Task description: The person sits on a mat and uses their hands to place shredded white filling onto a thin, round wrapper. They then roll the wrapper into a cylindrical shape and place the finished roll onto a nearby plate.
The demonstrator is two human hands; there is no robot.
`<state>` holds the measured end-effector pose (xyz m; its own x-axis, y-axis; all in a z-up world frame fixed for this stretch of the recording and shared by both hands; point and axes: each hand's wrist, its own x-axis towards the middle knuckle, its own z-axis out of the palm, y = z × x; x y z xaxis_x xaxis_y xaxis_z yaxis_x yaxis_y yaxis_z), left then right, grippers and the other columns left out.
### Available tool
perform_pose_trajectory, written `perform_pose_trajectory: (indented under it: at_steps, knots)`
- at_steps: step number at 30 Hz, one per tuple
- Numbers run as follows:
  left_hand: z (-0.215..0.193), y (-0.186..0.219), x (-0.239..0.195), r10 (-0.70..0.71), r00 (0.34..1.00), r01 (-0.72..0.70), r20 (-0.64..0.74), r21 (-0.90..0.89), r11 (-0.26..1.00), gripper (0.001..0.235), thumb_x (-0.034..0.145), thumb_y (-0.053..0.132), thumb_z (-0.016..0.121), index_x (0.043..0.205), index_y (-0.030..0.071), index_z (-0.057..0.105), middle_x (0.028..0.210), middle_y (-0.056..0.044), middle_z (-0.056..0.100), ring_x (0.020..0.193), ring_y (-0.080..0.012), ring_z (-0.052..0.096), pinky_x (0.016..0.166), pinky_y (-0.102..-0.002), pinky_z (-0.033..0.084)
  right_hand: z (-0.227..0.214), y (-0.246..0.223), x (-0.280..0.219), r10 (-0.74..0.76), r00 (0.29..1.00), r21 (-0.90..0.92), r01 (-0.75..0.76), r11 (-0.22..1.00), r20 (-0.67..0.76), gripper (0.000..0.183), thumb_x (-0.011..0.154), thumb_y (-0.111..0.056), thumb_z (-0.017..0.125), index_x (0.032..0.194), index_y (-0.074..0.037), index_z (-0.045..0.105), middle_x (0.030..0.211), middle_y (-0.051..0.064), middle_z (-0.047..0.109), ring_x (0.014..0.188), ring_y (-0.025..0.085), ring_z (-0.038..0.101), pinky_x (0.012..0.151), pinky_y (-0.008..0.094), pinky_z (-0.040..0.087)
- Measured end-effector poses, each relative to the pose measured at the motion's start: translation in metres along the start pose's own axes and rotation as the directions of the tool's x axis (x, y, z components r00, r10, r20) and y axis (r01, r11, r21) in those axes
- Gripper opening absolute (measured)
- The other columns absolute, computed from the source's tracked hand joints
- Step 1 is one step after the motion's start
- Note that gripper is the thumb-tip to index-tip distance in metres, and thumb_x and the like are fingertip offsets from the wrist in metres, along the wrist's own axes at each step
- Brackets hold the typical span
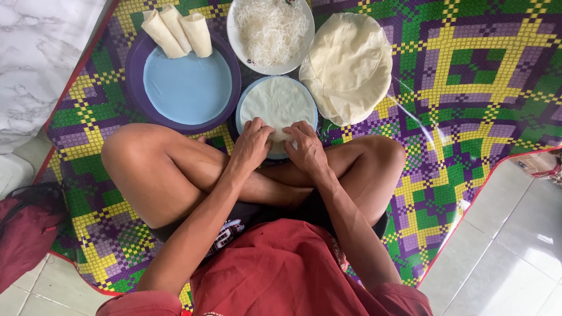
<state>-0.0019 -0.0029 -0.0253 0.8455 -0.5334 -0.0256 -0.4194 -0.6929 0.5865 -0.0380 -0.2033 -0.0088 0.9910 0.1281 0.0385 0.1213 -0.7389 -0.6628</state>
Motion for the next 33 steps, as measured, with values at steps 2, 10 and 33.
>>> perform_pose_trajectory:
  at_steps: [2, 10, 33]
  knots:
    - [0.002, -0.001, -0.001, -0.016, 1.000, 0.017, 0.003, -0.072, 0.997, 0.018, 0.095, 0.005, 0.073, 0.110, 0.000, 0.067, 0.104, -0.004, 0.040, 0.103, -0.0306, 0.057, 0.057, -0.034, 0.059, 0.001, 0.001, -0.002, 0.015, 1.000, -0.053, -0.016, 0.998, -0.026, 0.037, 0.084, -0.015, 0.070, 0.121, -0.014, 0.068, 0.109, 0.004, 0.055, 0.102, 0.033, 0.065, 0.084, 0.046, 0.059]
    - [-0.002, 0.000, -0.003, -0.036, 0.999, 0.037, 0.011, -0.142, 0.989, 0.019, 0.098, 0.004, 0.067, 0.116, 0.004, 0.064, 0.105, -0.005, 0.043, 0.102, -0.0351, 0.060, 0.059, -0.039, 0.060, 0.001, 0.003, 0.000, 0.014, 0.998, 0.067, -0.010, 0.998, -0.055, 0.037, 0.085, -0.011, 0.068, 0.122, -0.016, 0.071, 0.105, 0.003, 0.060, 0.088, 0.028, 0.064, 0.073, 0.043, 0.058]
    - [-0.017, 0.005, -0.001, -0.099, 0.995, 0.097, -0.004, -0.186, 0.978, 0.027, 0.098, 0.005, 0.071, 0.123, 0.001, 0.061, 0.106, -0.007, 0.045, 0.103, -0.0399, 0.063, 0.057, -0.034, 0.057, -0.011, -0.002, 0.004, 0.027, 0.995, 0.167, -0.010, 0.986, -0.101, 0.034, 0.084, -0.004, 0.073, 0.119, -0.005, 0.072, 0.107, 0.012, 0.064, 0.088, 0.031, 0.068, 0.070, 0.039, 0.063]
